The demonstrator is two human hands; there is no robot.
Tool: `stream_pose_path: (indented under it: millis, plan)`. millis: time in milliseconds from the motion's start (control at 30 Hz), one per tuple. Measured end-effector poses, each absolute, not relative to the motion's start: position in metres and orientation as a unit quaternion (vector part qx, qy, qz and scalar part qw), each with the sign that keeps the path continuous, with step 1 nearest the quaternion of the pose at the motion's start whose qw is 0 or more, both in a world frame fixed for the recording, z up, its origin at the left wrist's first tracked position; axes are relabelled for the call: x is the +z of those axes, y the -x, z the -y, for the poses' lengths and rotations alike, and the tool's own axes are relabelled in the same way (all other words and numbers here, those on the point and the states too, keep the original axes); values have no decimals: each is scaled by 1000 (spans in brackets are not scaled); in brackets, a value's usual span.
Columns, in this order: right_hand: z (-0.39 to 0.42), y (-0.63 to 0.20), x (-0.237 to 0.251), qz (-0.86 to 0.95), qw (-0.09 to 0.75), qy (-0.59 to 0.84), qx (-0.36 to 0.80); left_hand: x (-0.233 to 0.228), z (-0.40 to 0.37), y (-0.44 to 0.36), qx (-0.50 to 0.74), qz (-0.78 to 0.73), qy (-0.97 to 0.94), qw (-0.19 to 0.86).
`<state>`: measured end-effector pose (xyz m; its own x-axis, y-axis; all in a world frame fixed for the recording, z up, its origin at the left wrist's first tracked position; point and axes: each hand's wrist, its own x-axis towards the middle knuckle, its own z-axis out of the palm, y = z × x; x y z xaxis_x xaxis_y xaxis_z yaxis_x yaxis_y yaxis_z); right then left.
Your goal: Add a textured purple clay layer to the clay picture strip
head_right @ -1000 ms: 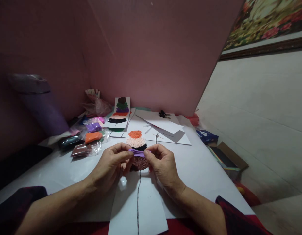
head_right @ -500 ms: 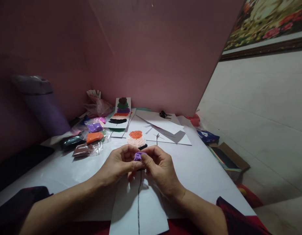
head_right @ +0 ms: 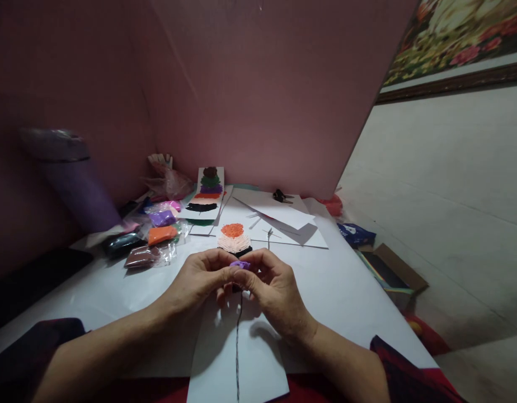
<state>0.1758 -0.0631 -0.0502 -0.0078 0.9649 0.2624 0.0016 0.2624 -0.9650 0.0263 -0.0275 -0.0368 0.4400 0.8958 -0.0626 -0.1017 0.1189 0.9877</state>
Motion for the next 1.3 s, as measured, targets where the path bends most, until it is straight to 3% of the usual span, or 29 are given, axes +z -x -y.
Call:
stream_pose_path:
  millis: [300,600,900,1300]
  plan:
    - [59,-179,-57,571,562,443,402,-39,26,-25,385,-321,-541,676]
    - [60,-177,-54,572,547,439,425,-35,28,-30,382,-377,-556,635]
    - [54,-179,-53,467,606,493,415,-43,25,-27,456,-383,-470,652]
    - [60,-178,-53,568,554,423,439,-35,26,-27,379,-361,-548,653]
